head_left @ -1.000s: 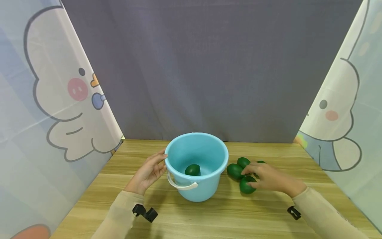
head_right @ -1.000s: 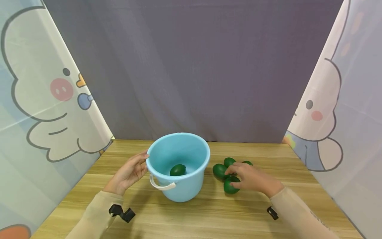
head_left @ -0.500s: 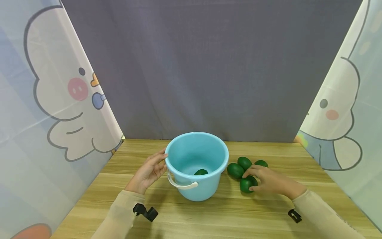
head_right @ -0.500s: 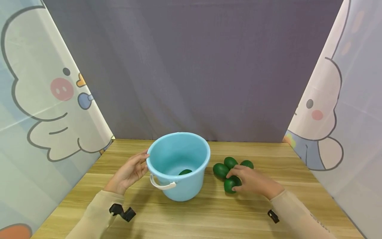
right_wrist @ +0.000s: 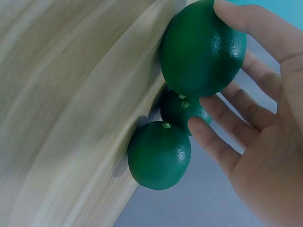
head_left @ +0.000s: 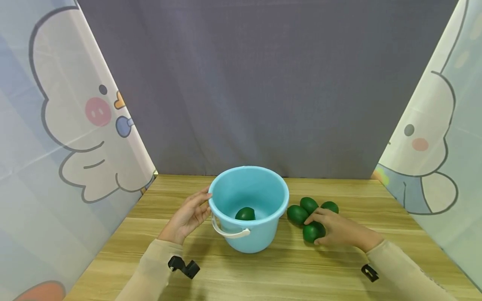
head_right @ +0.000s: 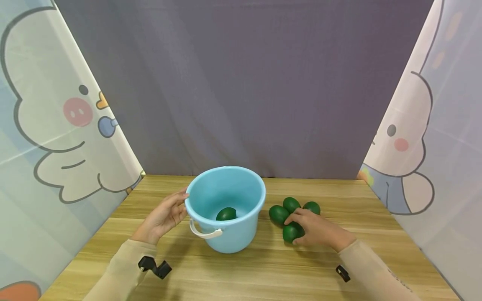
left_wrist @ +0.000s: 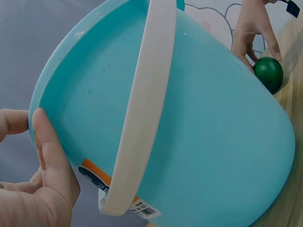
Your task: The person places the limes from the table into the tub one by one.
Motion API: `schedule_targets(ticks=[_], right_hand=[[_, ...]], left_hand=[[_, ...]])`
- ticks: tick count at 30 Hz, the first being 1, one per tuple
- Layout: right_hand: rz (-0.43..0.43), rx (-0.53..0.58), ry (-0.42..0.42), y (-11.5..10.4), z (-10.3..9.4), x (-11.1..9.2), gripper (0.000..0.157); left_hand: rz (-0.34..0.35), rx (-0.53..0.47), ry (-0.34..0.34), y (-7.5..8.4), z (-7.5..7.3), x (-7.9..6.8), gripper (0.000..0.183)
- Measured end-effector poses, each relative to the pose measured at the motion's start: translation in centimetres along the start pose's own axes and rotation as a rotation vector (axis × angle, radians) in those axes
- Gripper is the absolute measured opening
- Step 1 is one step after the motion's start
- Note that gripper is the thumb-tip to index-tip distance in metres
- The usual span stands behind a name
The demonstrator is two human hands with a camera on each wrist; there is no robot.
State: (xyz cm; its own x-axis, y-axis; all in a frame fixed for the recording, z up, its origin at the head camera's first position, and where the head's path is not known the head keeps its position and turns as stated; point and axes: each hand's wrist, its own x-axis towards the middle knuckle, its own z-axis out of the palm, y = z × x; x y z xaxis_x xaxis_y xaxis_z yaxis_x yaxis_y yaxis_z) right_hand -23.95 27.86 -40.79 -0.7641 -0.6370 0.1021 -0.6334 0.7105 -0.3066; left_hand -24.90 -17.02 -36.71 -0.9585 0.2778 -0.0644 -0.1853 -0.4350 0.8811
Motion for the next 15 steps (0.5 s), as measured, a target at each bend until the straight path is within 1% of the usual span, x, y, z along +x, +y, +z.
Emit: schedule_targets(ticks=[4,10,15], right_hand=[[-0.003,0.027,-0.001,0.04,0.20,-0.04,0.048],[0.033,0.082,-0.043,0.00,0.38,-0.13,0.049],[0.017,0.102,-0.044,-0.06,0.48,-0.22,0.048]], left_hand=[[-0.001,0.002,0.000,-0.01,0.02,0.00,0.058],[0.005,0.003,-0.013,-0.04,-0.02,-0.01,0.059],[0.008,0.012,-0.014,-0.09,-0.04,0.06,0.059]])
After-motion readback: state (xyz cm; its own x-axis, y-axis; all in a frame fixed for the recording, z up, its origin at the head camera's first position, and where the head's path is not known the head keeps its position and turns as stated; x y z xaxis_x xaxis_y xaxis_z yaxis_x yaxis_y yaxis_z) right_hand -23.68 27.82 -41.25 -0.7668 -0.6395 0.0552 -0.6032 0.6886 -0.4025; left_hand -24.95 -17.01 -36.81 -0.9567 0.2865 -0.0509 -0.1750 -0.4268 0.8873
